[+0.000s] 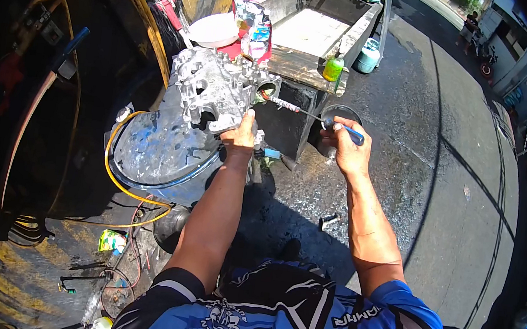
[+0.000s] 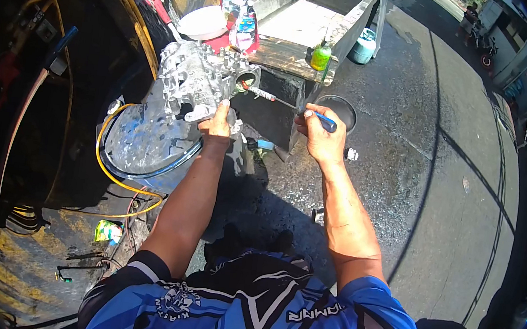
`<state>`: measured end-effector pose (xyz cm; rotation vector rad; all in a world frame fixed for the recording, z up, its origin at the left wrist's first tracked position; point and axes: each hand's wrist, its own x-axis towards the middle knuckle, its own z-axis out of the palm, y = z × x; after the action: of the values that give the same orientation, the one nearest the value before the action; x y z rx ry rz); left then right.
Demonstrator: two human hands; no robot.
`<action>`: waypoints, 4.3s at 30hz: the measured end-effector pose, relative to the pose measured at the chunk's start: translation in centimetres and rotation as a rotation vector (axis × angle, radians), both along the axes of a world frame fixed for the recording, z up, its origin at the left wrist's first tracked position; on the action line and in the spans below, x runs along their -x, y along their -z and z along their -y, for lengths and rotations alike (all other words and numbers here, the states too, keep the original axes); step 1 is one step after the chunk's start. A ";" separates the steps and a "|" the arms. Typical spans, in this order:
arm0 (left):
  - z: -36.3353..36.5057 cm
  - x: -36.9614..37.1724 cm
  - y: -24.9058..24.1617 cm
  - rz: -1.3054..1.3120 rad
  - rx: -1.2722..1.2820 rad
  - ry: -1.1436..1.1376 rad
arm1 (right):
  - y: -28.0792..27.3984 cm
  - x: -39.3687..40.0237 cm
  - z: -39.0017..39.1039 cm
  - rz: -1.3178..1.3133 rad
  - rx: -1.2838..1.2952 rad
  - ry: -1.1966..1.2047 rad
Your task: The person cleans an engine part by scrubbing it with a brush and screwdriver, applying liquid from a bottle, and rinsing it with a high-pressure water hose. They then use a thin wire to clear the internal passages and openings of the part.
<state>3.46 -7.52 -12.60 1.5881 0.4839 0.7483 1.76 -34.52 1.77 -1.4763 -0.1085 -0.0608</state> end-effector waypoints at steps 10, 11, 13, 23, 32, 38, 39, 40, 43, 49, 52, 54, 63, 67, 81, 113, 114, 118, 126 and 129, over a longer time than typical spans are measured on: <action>2.6 1.1 -4.7 -0.011 0.204 0.019 | -3.1 1.0 -1.6 0.584 0.535 -0.119; 3.2 0.8 -5.5 0.109 0.282 -0.042 | -2.5 0.8 -1.5 0.666 0.562 -0.149; 3.1 0.0 -4.7 0.138 0.222 -0.004 | -1.8 -0.1 -3.6 0.343 0.480 -0.036; 3.1 0.2 -4.2 0.177 0.279 -0.016 | -3.4 1.6 -2.6 0.523 0.550 -0.006; 3.7 -0.6 -3.4 0.173 0.309 -0.055 | -2.3 0.5 -3.5 0.462 0.512 -0.041; 3.5 0.7 -5.0 0.137 0.222 -0.041 | -1.4 0.0 -2.4 -0.076 -0.043 0.012; 3.6 1.3 -5.6 0.063 0.277 -0.004 | -0.7 -0.5 -3.3 -0.100 -0.183 0.047; 3.2 0.9 -4.1 -0.008 0.223 -0.006 | -0.7 -0.4 -2.8 -0.118 -0.202 0.042; 3.1 0.7 -5.5 0.055 0.186 -0.018 | -1.4 -0.1 -0.8 -0.140 -0.233 0.051; 2.7 -0.8 -2.8 0.242 -0.517 -0.154 | -1.5 0.0 -0.7 0.312 0.377 -0.002; 4.1 0.5 -4.8 0.042 -0.030 -0.094 | -2.2 -0.4 -1.3 0.475 0.497 -0.083; 4.2 0.4 -5.3 0.180 0.063 -0.036 | -3.6 -0.2 -1.6 0.583 0.577 -0.163; 1.9 1.4 -6.6 0.397 0.217 0.091 | -1.6 -0.5 -1.9 0.438 0.472 -0.157; -0.5 3.2 -6.4 0.273 0.280 0.188 | -0.9 -0.8 -3.2 0.400 0.458 -0.115; -0.2 15.3 -9.8 0.393 0.336 0.029 | -2.6 3.7 -4.4 0.636 0.384 -0.512; -7.0 19.7 -5.9 0.331 0.283 0.133 | -4.9 10.6 -8.6 0.574 0.505 -0.452; -6.0 20.4 -6.9 0.377 0.347 0.121 | -4.7 10.9 -7.9 0.553 0.508 -0.463; -3.4 23.0 -7.9 0.423 0.335 0.232 | -2.2 11.5 -4.0 0.563 0.362 -0.477; 11.0 32.2 -9.4 0.541 0.324 -0.049 | 1.7 12.6 7.1 0.642 0.168 -0.713; 16.5 35.7 -10.6 0.515 0.297 -0.154 | 2.0 13.1 10.6 0.598 0.080 -0.842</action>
<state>-32.22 -24.00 -2.03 1.0384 0.3197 1.1066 -11.36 -45.16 -0.23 -1.3485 -1.2121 0.1899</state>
